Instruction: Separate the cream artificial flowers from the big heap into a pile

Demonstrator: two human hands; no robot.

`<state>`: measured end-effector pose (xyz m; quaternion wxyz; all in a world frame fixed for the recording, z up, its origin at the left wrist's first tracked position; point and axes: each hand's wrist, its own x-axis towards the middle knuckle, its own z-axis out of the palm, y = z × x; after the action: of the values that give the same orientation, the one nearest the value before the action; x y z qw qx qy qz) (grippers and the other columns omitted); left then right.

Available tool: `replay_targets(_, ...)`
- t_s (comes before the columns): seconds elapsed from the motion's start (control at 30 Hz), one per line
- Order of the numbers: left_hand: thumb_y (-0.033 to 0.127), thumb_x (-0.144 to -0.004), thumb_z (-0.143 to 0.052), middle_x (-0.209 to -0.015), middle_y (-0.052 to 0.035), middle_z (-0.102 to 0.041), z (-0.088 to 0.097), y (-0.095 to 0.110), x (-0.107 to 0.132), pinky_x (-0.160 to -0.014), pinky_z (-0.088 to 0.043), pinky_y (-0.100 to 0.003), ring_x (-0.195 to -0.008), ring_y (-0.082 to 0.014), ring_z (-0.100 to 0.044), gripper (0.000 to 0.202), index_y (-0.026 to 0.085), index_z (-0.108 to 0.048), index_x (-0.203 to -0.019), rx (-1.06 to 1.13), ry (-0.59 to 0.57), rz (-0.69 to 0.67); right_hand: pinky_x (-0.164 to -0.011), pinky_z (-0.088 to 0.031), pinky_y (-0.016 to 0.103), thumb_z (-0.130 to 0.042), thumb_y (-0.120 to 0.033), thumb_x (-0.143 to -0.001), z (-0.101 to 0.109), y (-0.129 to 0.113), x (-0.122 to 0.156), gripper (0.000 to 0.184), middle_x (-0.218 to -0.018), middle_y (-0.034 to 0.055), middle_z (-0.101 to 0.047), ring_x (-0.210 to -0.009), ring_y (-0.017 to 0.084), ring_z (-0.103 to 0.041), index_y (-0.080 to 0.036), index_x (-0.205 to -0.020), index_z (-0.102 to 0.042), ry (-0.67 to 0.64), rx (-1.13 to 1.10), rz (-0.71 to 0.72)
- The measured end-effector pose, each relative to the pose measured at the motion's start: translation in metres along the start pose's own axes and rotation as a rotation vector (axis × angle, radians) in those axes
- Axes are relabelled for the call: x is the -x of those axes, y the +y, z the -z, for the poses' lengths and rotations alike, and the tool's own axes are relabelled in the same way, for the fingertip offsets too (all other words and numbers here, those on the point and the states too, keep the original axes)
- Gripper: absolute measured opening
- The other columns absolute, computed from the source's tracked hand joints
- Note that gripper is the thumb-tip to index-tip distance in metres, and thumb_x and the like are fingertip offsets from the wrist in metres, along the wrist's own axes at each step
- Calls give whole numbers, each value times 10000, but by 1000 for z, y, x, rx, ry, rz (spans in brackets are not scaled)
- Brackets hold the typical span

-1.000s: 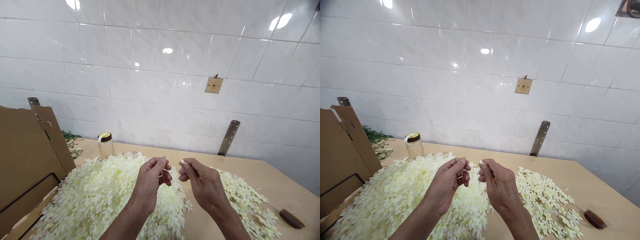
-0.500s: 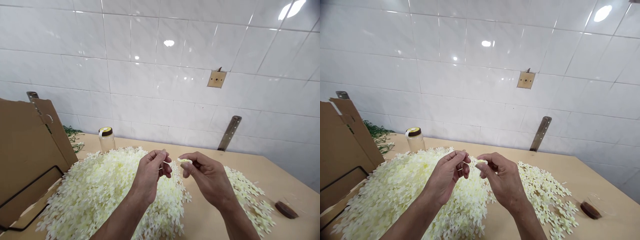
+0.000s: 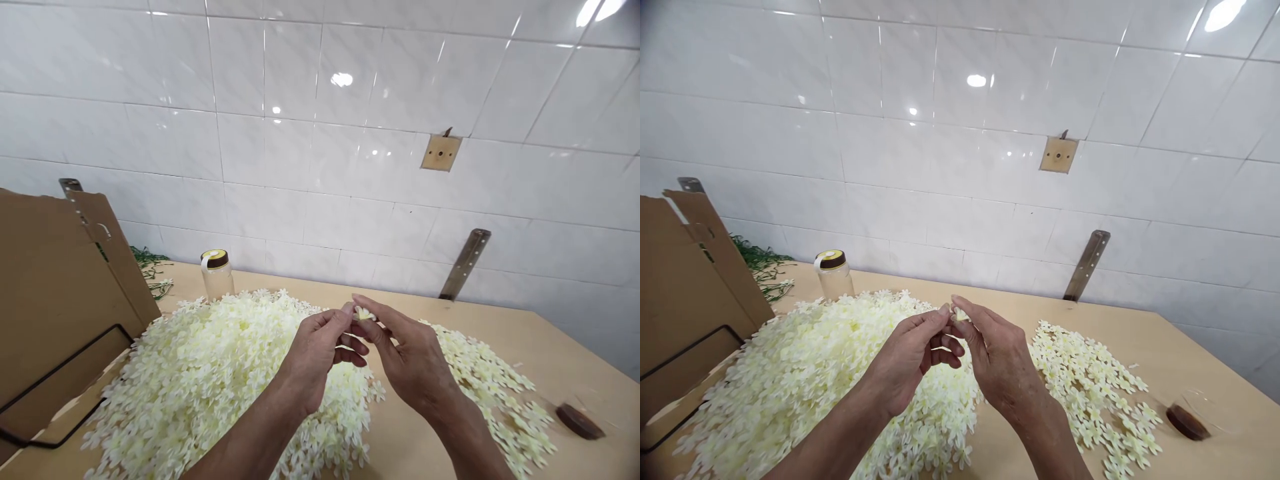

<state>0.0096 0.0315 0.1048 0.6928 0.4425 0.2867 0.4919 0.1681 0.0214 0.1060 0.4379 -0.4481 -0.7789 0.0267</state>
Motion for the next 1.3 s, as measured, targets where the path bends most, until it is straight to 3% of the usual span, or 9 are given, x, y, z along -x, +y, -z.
replay_targets(0.17,418,-820,-715,-801,-62,-645,0,-1,-1,-584,-486,-272,-619,-126,-558,290,137,-663,-772,-12,86,-37,-718,-610,277,-475,-241,-1002,0,-2,2,428,-1174,45,-726,-879,168,-732,-291,-1426,-494,-42,-53,-80)
replay_targets(0.27,389,-826,-707,-680,-25,-599,-1,-3,-2,-552,-452,-252,-582,-117,-532,262,148,-645,-744,-20,153,-68,-737,-626,291,-577,-260,-953,-2,-6,-1,380,-1192,67,-696,-902,179,-718,-265,-1333,-583,82,-92,-41)
replay_targets(0.37,371,-820,-711,-613,-4,-565,-1,-3,-2,-539,-430,-247,-560,-115,-517,247,153,-632,-736,-18,210,-96,-634,-623,289,-628,-238,-916,-8,-11,-2,270,-1032,77,-687,-777,171,-687,-232,-1180,-688,247,-44,46)
replay_targets(0.47,366,-825,-701,-606,-1,-562,-1,-3,-1,-547,-427,-254,-555,-115,-513,236,155,-629,-748,-7,193,-90,-615,-616,303,-609,-207,-919,-15,-12,-2,242,-982,80,-661,-741,169,-663,-230,-1132,-723,267,-6,87)
replay_targets(0.57,338,-822,-695,-624,-4,-565,2,-5,-2,-560,-438,-262,-572,-123,-531,204,157,-626,-757,52,134,-40,-624,-625,302,-610,-221,-921,-18,-11,-1,242,-1019,80,-652,-754,165,-663,-238,-1133,-725,217,-61,40)
replay_targets(0.8,258,-821,-655,-750,-46,-605,5,-5,-4,-584,-474,-276,-610,-129,-565,138,122,-665,-803,120,-22,56,-695,-630,312,-669,-257,-890,-9,-5,-2,153,-1043,58,-674,-728,147,-656,-233,-1028,-731,170,-87,-50)
replay_targets(0.87,268,-822,-652,-808,-63,-620,5,-3,-4,-603,-493,-293,-635,-139,-583,153,117,-678,-824,53,-6,40,-699,-626,320,-659,-271,-898,-6,-4,-3,120,-1014,57,-686,-719,153,-664,-222,-989,-720,158,-79,-76)
replay_targets(1.0,306,-797,-696,-858,-66,-628,6,2,-4,-592,-500,-300,-631,-141,-588,186,128,-682,-850,-148,145,-53,-625,-604,295,-630,-298,-920,0,-2,-2,117,-986,59,-704,-640,144,-678,-200,-953,-686,167,-125,-154)
replay_targets(1.3,326,-784,-700,-872,-70,-650,5,8,-2,-591,-497,-295,-627,-131,-586,189,137,-685,-787,-188,112,-62,-570,-579,269,-686,-375,-883,27,-2,0,246,-776,26,-717,-573,139,-662,-202,-1055,-720,267,-148,-237)
